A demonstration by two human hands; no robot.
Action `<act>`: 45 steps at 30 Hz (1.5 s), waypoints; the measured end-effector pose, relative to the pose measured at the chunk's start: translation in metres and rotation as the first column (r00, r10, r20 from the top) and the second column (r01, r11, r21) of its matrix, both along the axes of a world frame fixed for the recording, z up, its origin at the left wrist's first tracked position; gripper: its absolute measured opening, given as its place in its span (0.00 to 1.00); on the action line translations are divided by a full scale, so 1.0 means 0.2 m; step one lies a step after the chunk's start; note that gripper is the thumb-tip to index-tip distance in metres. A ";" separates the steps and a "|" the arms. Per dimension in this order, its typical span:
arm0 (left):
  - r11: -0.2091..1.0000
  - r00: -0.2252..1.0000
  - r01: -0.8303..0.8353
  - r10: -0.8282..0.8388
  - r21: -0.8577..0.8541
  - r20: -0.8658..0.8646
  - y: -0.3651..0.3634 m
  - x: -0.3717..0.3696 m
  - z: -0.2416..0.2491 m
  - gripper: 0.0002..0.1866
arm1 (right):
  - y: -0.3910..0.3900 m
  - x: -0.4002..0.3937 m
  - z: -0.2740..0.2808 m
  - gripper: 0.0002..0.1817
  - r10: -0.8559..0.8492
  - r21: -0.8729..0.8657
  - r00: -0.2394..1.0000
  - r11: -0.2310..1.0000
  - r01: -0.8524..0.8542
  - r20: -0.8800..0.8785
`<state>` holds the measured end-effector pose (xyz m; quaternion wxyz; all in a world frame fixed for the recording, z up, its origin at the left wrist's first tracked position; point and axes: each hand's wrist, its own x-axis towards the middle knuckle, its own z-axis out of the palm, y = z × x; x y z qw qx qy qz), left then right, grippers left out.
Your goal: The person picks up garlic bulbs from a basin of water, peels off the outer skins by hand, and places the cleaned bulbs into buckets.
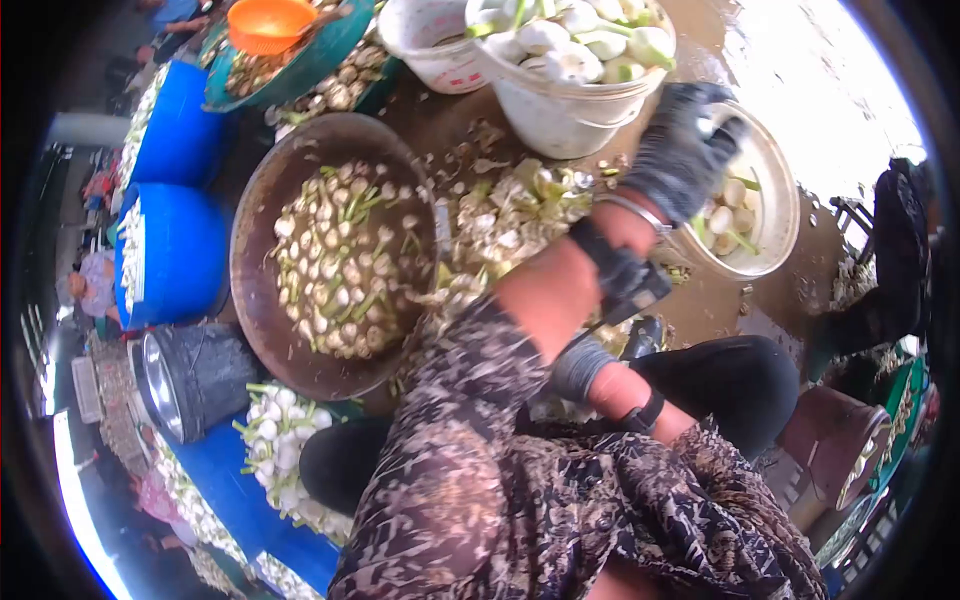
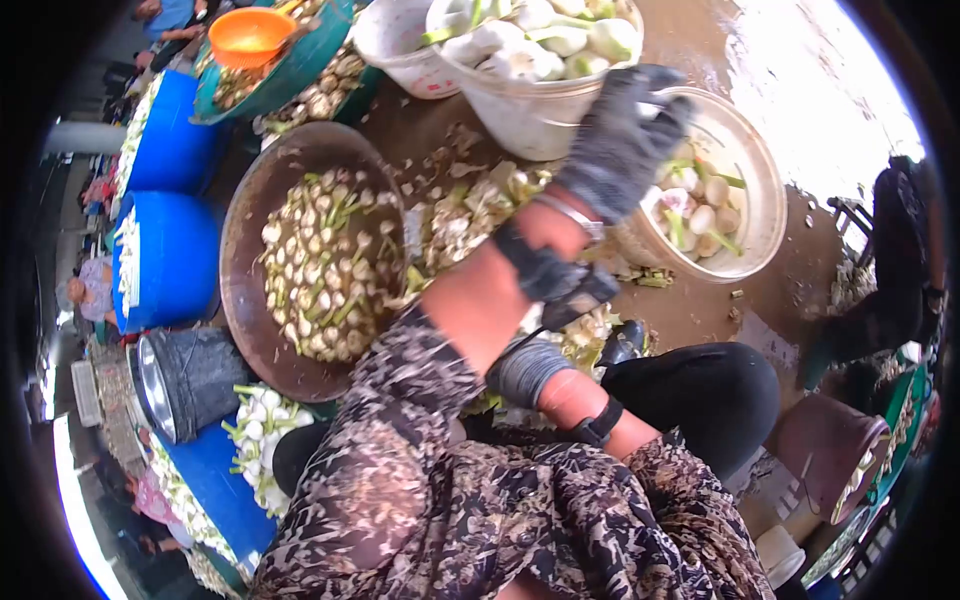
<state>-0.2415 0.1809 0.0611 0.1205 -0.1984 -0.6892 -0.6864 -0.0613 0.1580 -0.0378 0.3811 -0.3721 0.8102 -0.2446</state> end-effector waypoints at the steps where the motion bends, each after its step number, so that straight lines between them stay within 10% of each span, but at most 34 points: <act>1: 0.988 0.976 -0.148 0.138 -0.048 -0.171 0.08 0.02 -0.07 0.20 | -0.02 0.05 -0.11 0.17 -0.160 -0.329 0.969 0.940 0.091 -0.190; 2: 0.955 0.903 -0.289 0.247 -0.071 -0.351 0.10 0.04 -0.09 0.22 | -0.03 0.09 -0.27 0.17 -0.375 -0.634 0.878 0.766 0.111 -0.299; 4: 0.956 0.886 -0.280 0.224 -0.082 -0.406 -0.06 0.10 -0.06 0.23 | -0.01 0.11 -0.38 0.14 -0.285 -0.568 0.921 0.818 0.090 -0.265; 6: 0.974 0.955 -0.179 0.138 -0.141 -0.262 -0.37 0.15 -0.09 0.16 | 0.04 0.09 -0.23 0.11 -0.088 -0.038 0.996 0.995 0.087 -0.022; 8: 0.929 0.955 -0.289 0.297 -0.229 -0.001 -0.73 0.20 -0.20 0.13 | 0.03 0.05 -0.07 0.13 -0.245 -0.066 0.966 0.966 0.250 0.084; 12: 0.819 0.816 -0.415 0.143 0.396 0.560 -1.63 0.20 -0.79 0.15 | 0.00 0.01 -0.01 0.15 -0.365 0.102 0.927 0.929 0.356 0.085; 14: 0.706 0.445 -0.707 0.470 -0.023 0.762 -1.82 0.19 -0.85 0.18 | -0.02 -0.01 -0.01 0.17 -0.344 0.092 0.935 0.937 0.337 0.086; 17: 0.727 0.318 -0.673 0.449 -0.135 0.835 -2.03 0.09 -1.05 0.20 | -0.06 -0.03 -0.01 0.18 -0.362 0.155 0.926 0.926 0.344 0.107; 23: 0.817 0.430 -0.224 0.572 -0.531 0.699 -2.06 -0.22 -1.39 0.17 | -0.11 -0.08 -0.07 0.18 -0.377 0.167 0.911 0.921 0.351 0.164; 28: 0.300 0.852 0.070 0.478 -0.951 0.213 -2.12 -0.23 -2.28 0.20 | -0.16 -0.13 -0.08 0.19 -0.382 0.202 0.900 0.918 0.342 0.210; 31: 0.874 0.625 -0.140 0.442 -0.465 0.643 -2.01 -0.03 -1.77 0.20 | -0.19 -0.19 -0.01 0.21 -0.357 0.216 0.920 0.922 0.320 0.162; 34: 0.929 0.629 -0.354 0.151 0.108 0.763 -1.89 0.17 -1.34 0.21 | -0.19 -0.20 0.00 0.21 -0.506 0.222 0.838 0.858 0.464 0.203; 39: 0.934 0.789 -0.289 0.110 0.208 0.604 -1.67 0.36 -0.87 0.23 | -0.16 -0.23 0.01 0.16 -0.571 -0.257 0.783 0.818 0.515 -0.248; 42: 0.932 0.845 -0.181 -0.015 0.313 0.534 -1.46 0.46 -0.63 0.26 | -0.14 -0.25 0.06 0.13 -0.747 -0.477 0.646 0.629 0.613 -0.155; 45: 0.989 0.889 -0.138 0.101 0.053 0.447 -1.33 0.57 -0.60 0.25 | -0.12 -0.23 0.16 0.08 -0.846 -0.557 0.532 0.428 0.712 0.029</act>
